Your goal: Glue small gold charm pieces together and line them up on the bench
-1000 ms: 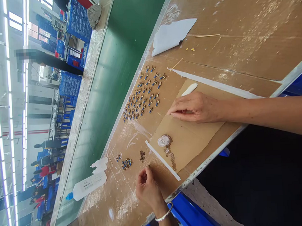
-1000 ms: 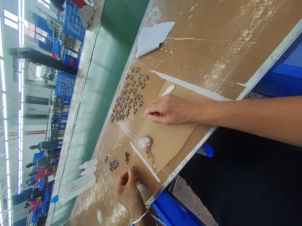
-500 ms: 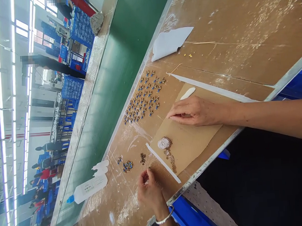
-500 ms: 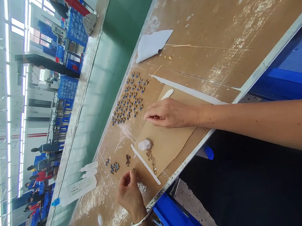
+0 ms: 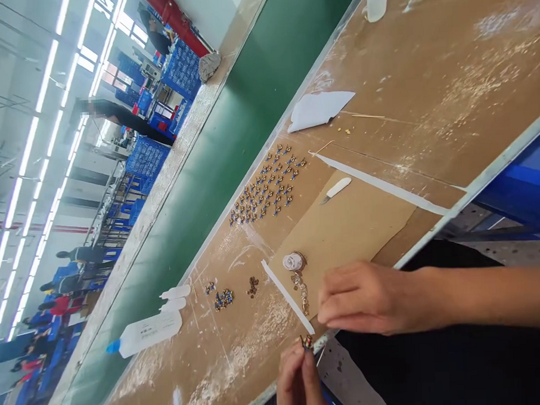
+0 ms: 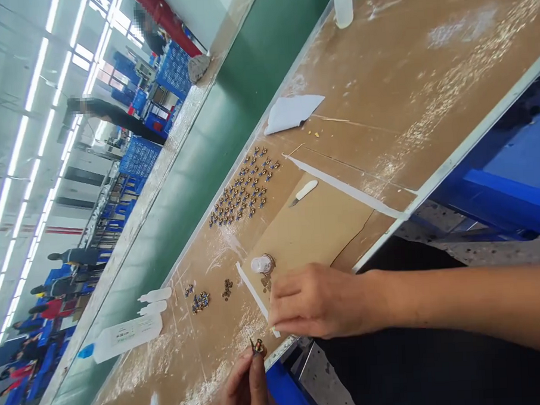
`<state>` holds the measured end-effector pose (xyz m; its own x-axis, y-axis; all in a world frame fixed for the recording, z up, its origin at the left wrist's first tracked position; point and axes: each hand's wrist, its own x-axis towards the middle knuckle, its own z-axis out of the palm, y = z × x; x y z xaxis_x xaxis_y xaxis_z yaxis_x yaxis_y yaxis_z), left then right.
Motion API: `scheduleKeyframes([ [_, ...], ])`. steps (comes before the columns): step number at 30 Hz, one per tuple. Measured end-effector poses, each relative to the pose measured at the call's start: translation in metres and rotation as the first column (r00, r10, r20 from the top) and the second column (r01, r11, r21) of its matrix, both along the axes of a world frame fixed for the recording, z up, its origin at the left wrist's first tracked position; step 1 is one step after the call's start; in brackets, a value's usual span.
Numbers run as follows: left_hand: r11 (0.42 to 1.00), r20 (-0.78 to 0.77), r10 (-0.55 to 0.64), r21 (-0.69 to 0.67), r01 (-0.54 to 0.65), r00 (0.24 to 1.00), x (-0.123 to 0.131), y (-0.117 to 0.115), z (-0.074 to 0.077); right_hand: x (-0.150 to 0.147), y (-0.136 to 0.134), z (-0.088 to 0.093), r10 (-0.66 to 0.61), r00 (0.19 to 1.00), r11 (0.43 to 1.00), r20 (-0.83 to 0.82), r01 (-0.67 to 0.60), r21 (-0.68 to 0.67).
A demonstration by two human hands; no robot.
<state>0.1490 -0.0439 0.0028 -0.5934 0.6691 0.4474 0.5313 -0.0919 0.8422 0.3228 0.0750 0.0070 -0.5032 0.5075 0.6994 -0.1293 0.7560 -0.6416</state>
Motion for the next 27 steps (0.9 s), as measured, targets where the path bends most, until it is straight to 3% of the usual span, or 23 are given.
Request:
scheduleKeyframes([
  [4,0.977,-0.132,-0.198,0.060,0.207,0.971,0.013,-0.001,0.001,-0.002,-0.017,0.001,0.042,0.999,0.999,0.033,-0.040,-0.032],
  [9,0.951,-0.263,-0.294,0.018,0.309,0.919,0.017,0.000,0.007,0.008,-0.017,0.002,0.034,0.996,0.999,0.086,-0.035,0.019],
  [19,0.932,-0.474,-0.318,0.002,0.362,0.821,0.026,0.004,0.019,0.017,-0.020,0.002,0.033,0.999,0.998,0.028,-0.035,0.054],
  [27,0.937,-0.690,-0.248,0.007,0.349,0.680,0.025,0.006,0.023,0.016,-0.022,-0.002,0.001,1.000,0.998,0.010,-0.001,0.062],
])
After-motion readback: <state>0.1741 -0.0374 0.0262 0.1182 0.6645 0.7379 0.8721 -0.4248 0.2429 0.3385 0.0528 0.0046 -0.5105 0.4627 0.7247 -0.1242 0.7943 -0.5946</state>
